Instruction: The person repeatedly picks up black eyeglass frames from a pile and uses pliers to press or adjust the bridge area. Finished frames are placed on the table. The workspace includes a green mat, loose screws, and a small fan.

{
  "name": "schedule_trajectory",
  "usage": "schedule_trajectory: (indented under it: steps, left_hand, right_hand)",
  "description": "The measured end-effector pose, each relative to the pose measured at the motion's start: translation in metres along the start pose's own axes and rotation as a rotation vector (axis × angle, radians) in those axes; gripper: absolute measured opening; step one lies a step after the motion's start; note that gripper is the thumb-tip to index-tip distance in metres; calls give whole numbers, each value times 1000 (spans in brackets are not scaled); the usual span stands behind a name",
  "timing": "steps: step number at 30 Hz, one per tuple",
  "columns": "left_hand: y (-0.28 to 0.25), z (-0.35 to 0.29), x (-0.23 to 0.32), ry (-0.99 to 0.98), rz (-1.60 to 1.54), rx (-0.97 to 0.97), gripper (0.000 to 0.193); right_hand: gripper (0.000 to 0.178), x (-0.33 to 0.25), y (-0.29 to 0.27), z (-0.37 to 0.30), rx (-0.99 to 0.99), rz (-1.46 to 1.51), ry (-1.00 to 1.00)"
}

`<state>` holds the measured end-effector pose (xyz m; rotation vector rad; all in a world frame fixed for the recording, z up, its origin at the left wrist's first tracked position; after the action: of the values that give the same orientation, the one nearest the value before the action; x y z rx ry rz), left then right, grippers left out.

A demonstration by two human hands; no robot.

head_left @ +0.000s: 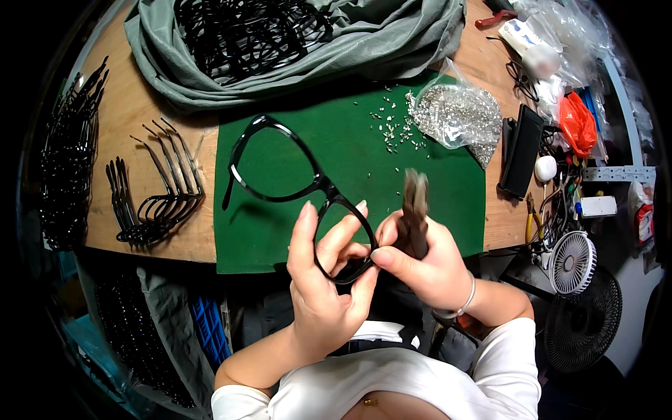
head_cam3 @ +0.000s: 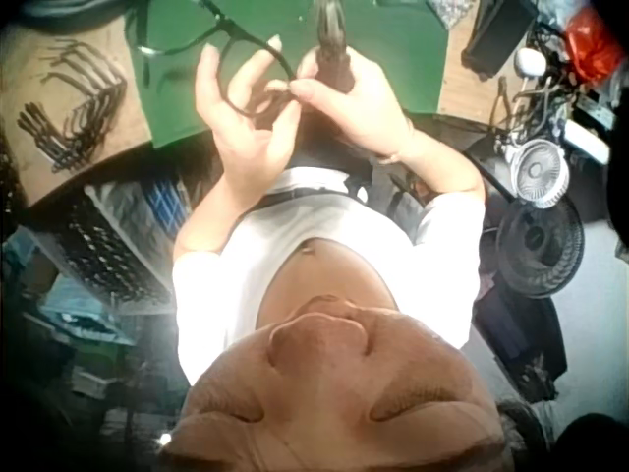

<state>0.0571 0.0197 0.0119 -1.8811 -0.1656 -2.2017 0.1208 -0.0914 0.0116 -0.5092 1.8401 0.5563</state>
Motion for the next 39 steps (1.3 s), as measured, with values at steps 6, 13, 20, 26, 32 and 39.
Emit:
schedule_trajectory:
  steps: [6, 13, 20, 26, 32, 39]
  left_hand:
    - [-7, 9, 5, -107, -105, -115, 83]
    - [-20, 11, 16, -166, -219, -209, 87]
    - [-26, 11, 21, -253, -387, -196, 90]
    - [-25, 12, 17, -203, -337, -280, 83]
    - [-19, 12, 13, -244, -381, -267, 83]
    - [-19, 14, 14, -332, -323, -234, 81]
  right_hand:
    - [17, -5, 0, 5, -184, 147, 254]
    - [19, -21, -1, -2, -302, 102, 225]
    - [36, -26, -4, -21, -627, -401, 201]
    - [40, -30, -2, -13, -671, -509, 195]
    - [37, -24, -3, -11, -539, -757, 64]
    - [40, -26, -9, -6, -573, -706, 73]
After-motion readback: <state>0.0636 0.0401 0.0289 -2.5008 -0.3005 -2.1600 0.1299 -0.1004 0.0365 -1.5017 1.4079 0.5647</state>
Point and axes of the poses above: each hand's wrist, its own z-axis towards the middle knuckle, its own y-axis out of the palm, x = y × z, the point moved 4 cm from there along z, towards the middle knuckle, and after that the axes turned 1 degree about -z, right-handed, at the moved point
